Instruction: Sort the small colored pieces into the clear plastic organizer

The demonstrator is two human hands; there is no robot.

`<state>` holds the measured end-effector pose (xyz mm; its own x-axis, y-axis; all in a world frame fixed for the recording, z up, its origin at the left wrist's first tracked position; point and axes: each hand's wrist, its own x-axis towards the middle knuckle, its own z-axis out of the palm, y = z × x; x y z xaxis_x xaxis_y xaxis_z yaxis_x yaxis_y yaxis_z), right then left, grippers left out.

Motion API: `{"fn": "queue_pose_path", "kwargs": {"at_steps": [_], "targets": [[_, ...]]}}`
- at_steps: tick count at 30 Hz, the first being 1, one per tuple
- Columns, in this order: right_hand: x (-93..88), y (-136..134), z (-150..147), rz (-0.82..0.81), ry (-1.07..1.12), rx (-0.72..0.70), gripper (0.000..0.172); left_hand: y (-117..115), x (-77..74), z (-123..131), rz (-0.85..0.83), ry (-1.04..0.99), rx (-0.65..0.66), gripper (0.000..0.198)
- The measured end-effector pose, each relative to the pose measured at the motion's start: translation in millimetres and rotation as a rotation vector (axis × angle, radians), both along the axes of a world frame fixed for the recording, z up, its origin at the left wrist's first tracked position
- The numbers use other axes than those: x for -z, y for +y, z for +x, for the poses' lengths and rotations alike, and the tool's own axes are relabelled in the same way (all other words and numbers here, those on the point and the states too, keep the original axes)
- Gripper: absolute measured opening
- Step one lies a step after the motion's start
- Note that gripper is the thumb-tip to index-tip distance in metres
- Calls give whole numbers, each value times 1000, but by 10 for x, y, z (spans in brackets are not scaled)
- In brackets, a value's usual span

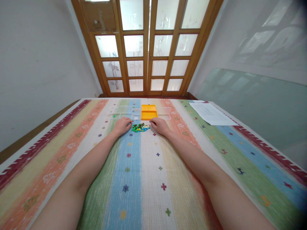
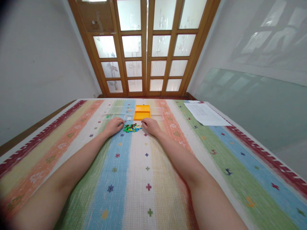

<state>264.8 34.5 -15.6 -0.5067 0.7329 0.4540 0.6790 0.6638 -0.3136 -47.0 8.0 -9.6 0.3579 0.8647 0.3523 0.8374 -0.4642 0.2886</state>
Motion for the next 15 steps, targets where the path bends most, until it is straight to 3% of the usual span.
{"fn": "queue_pose_path", "kwargs": {"at_steps": [15], "targets": [[11, 9, 1, -18, -17, -12, 21, -2, 12, -14, 18, -40, -60, 20]]}}
